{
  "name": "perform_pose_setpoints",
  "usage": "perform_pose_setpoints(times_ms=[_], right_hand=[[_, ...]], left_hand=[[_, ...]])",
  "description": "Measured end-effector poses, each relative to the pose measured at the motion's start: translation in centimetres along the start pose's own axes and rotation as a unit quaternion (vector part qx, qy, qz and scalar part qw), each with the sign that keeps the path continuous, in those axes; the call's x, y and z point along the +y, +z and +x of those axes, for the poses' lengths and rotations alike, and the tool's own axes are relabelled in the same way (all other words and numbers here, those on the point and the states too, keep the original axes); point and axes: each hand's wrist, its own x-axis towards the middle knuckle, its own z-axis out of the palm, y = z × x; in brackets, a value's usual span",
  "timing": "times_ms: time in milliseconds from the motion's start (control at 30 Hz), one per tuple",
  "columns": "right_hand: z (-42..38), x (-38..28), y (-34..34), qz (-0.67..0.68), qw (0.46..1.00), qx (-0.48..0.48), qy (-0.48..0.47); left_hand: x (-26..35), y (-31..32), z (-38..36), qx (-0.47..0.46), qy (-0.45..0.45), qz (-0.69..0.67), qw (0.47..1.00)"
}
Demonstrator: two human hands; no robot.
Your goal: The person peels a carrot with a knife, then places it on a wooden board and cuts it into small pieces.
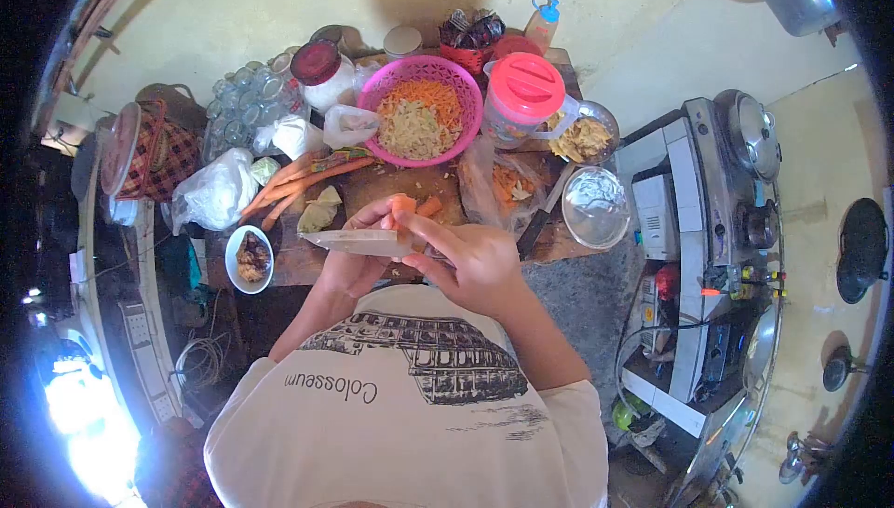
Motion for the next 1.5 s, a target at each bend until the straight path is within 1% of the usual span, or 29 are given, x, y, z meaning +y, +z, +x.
perform_pose_setpoints(times_ms=[33,67,133,167,267,367,433,467,667,767,867,967,1067,1133,1233,1333,1500], right_hand=[[0.1,-0.3,-0.1,-0.005,1.0,-0.012,0.013],[0.0,0.0,0.3,0.001,1.0,0.014,-0.008],[-0.2,0.9,1.4,0.013,0.996,0.067,-0.051],[-0.2,1.0,1.4,0.011,0.997,0.061,-0.051],[-0.3,0.9,1.2,0.005,0.999,0.037,-0.039],[-0.5,0.7,0.9,0.007,1.0,0.005,0.001],[-0.4,0.4,0.9,0.01,0.999,0.0,0.036],[-0.4,0.4,0.9,0.002,1.0,-0.002,0.03],[-0.4,0.8,1.1,-0.014,1.0,0.004,0.015],[-0.5,1.0,1.3,-0.02,1.0,0.014,0.01],[-0.6,1.3,1.6,-0.016,1.0,0.025,0.008],[-0.5,1.2,1.4,-0.012,1.0,0.017,0.02],[-0.3,1.0,1.3,-0.014,0.999,0.013,0.032],[-0.3,1.3,1.5,-0.01,0.999,0.024,0.021],[-0.3,1.2,1.5,-0.039,0.998,0.031,0.026],[-0.3,1.5,2.3,-0.036,0.997,0.068,0.014],[-0.5,1.6,2.8,-0.029,0.997,0.058,0.04]], left_hand=[[0.0,0.0,-0.1,-0.005,0.002,-0.004,1.0],[0.0,0.0,-0.1,-0.01,0.004,-0.008,1.0],[0.1,-0.3,-0.2,-0.037,-0.022,-0.028,0.999],[0.1,-0.5,-0.1,-0.052,-0.035,-0.039,0.997],[-0.3,-0.7,-0.1,-0.072,-0.019,-0.019,0.997],[-0.5,-0.3,-0.4,-0.019,-0.009,0.024,0.999],[-0.2,-0.2,-0.5,-0.026,-0.025,0.008,0.999],[0.0,-0.1,-0.5,-0.03,-0.033,0.001,0.999],[0.6,1.0,-0.8,-0.065,-0.019,0.02,0.998],[0.7,1.2,-0.7,-0.079,-0.036,0.012,0.996],[-0.3,0.3,-0.6,-0.061,-0.045,0.037,0.996],[0.3,1.0,-1.0,-0.043,-0.054,0.033,0.997],[0.0,0.2,-0.8,-0.051,-0.06,0.038,0.996],[-0.4,-0.1,-0.7,-0.034,-0.057,0.037,0.997],[-0.7,-0.2,-0.8,-0.024,-0.041,0.018,0.999],[-1.0,-0.6,-0.7,-0.022,-0.036,0.001,0.999],[-1.7,-1.0,-0.7,0.001,-0.026,0.007,1.0]])
